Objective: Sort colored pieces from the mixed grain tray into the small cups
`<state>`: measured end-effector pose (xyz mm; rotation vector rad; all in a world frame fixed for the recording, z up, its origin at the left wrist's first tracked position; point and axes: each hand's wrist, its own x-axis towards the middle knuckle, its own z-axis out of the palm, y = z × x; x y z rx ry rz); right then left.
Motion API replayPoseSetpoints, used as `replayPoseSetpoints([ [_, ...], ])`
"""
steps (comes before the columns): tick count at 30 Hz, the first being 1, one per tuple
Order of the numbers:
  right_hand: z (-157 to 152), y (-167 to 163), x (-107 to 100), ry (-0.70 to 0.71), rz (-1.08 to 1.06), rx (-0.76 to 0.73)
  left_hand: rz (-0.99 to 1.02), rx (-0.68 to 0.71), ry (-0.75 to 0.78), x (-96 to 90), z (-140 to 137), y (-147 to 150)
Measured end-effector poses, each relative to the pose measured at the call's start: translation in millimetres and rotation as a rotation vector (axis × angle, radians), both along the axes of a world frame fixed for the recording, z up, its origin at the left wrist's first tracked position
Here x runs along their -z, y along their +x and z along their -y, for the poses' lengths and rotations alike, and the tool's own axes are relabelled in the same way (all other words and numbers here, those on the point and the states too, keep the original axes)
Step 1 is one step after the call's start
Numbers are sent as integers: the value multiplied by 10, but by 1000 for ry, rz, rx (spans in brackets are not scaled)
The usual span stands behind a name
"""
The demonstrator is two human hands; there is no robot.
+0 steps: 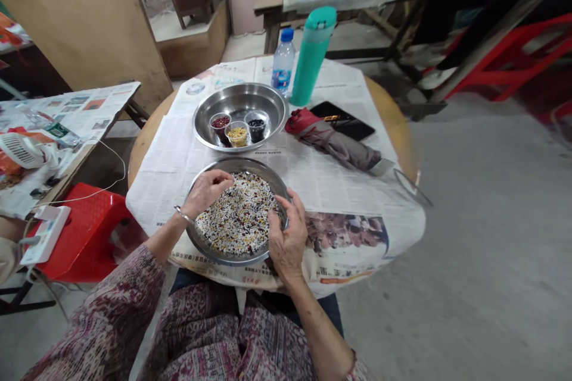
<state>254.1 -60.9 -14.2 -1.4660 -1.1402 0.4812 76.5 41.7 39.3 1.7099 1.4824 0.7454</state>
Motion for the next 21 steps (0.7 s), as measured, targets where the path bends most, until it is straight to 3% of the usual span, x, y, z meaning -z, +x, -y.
replayPoseSetpoints([
  [3,2,2,5,-8,9,0,-315,72,212,47,12,15],
  [8,6,0,6,-7,12,9,-528,136,242,27,44,45],
  [15,3,7,17,-8,17,3,-617,170,253,58,22,51],
  [21,4,4,22,-12,13,4,-520,155,270,102,-3,54],
])
